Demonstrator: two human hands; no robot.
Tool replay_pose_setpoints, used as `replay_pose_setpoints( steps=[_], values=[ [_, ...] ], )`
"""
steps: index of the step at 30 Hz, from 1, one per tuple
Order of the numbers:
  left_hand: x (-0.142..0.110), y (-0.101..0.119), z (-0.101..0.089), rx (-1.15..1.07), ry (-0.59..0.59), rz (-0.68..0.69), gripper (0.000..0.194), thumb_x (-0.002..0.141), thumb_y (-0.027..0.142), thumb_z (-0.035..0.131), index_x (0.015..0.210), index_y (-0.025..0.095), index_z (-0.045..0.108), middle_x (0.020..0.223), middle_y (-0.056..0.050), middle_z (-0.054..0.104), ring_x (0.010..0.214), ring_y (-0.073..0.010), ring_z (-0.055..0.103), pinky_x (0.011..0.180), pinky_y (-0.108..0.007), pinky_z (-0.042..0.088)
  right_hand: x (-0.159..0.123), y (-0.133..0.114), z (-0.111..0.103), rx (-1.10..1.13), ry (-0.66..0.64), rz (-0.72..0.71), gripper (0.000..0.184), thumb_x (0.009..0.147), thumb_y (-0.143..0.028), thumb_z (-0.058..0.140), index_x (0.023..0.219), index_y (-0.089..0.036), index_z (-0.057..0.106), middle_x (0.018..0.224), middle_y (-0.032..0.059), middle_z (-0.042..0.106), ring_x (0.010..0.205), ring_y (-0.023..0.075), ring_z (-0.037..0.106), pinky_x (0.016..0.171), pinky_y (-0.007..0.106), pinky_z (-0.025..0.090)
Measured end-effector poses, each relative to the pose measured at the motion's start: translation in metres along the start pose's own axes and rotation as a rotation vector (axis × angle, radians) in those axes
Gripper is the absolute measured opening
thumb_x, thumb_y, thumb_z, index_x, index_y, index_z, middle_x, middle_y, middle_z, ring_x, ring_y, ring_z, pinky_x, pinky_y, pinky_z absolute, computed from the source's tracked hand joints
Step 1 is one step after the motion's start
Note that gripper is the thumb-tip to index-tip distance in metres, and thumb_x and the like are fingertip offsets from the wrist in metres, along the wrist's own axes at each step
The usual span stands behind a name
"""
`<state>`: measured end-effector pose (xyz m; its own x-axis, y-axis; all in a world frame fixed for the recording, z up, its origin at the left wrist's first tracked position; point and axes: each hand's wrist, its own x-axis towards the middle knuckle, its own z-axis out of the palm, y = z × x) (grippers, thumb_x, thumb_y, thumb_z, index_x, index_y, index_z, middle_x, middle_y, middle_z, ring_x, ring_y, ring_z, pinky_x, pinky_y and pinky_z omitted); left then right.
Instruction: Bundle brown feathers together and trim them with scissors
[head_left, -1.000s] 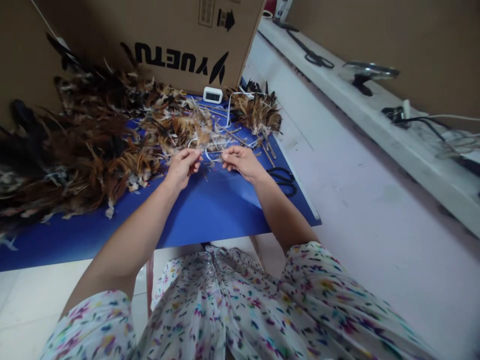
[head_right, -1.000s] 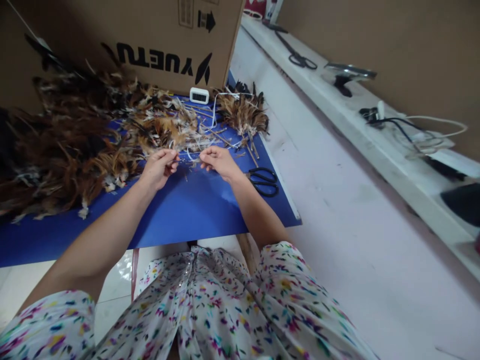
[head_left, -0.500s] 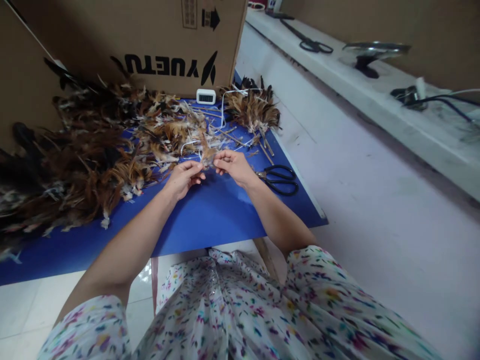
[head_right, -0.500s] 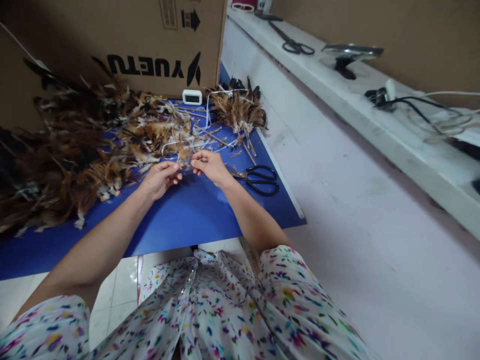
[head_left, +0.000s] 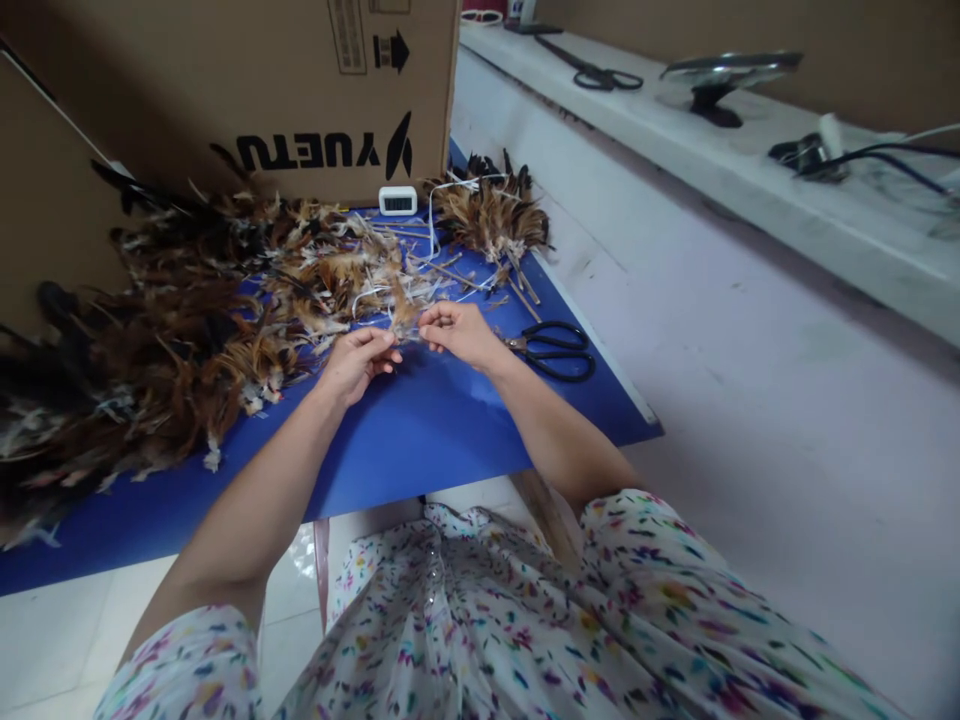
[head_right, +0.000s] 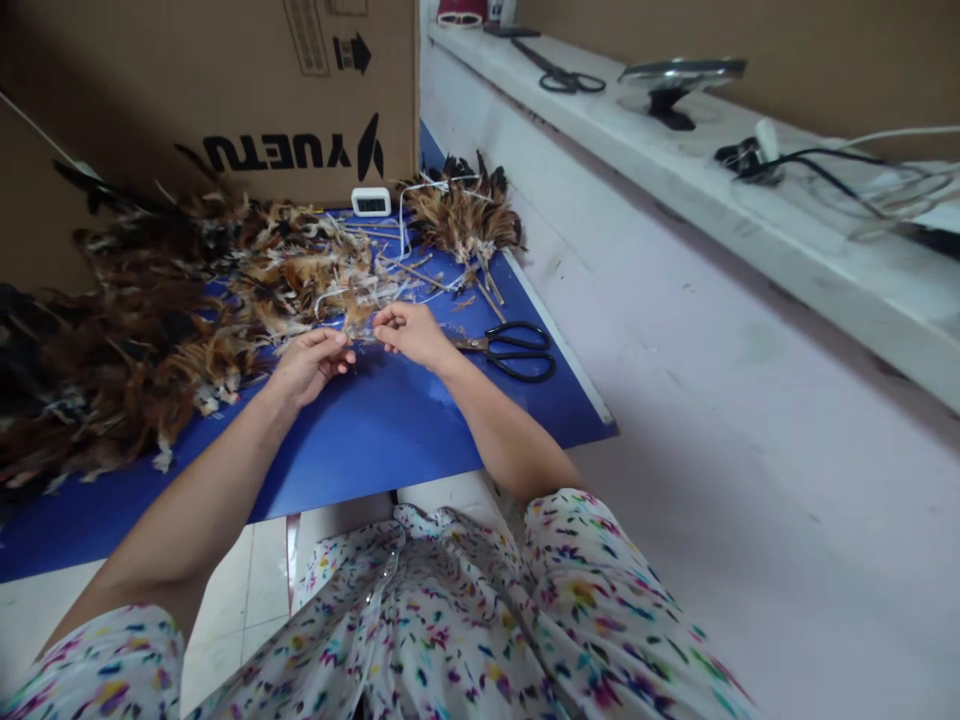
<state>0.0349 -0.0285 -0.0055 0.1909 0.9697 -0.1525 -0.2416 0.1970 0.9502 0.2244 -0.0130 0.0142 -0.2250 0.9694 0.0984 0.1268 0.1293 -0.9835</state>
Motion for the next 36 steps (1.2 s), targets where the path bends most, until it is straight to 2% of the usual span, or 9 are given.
replay_pose_setpoints(
  steps=[17, 29, 36],
  values=[
    [-0.004, 0.0041, 0.0054, 0.127, -0.008, -0.001, 0.029, 0.055, 0.034, 0.084, 0.066, 0.014, 0.067, 0.06, -0.001, 0.063, 0.052, -0.0088, 0.058, 0.049, -0.018, 0.045, 0.0017, 0.0028, 0.0014, -0.056, -0.043, -0.087, 0.006, 0.07, -0.01, 0.059, 0.072, -0.016, 0.058, 0.054, -0.0061, 0.055, 0.047, 0.0069, 0.052, 0.047, 0.018, 0.041],
    [-0.0032, 0.0036, 0.0047, 0.178, -0.015, 0.019, 0.025, 0.059, 0.033, 0.081, 0.066, 0.014, 0.067, 0.059, 0.0, 0.063, 0.052, -0.0082, 0.058, 0.05, -0.018, 0.045, 0.0012, -0.0008, -0.0038, -0.153, -0.097, -0.16, 0.009, 0.069, -0.006, 0.057, 0.069, -0.015, 0.058, 0.051, -0.0063, 0.055, 0.046, 0.0071, 0.051, 0.053, 0.02, 0.04],
    [-0.0039, 0.003, 0.0052, 0.204, -0.02, -0.009, 0.026, 0.058, 0.033, 0.081, 0.067, 0.014, 0.066, 0.06, -0.001, 0.064, 0.053, -0.0086, 0.058, 0.05, -0.019, 0.046, 0.0027, 0.0011, -0.005, -0.19, -0.068, -0.193, 0.007, 0.07, -0.008, 0.056, 0.07, -0.015, 0.06, 0.052, -0.0061, 0.056, 0.048, 0.0076, 0.052, 0.054, 0.02, 0.039]
  ],
)
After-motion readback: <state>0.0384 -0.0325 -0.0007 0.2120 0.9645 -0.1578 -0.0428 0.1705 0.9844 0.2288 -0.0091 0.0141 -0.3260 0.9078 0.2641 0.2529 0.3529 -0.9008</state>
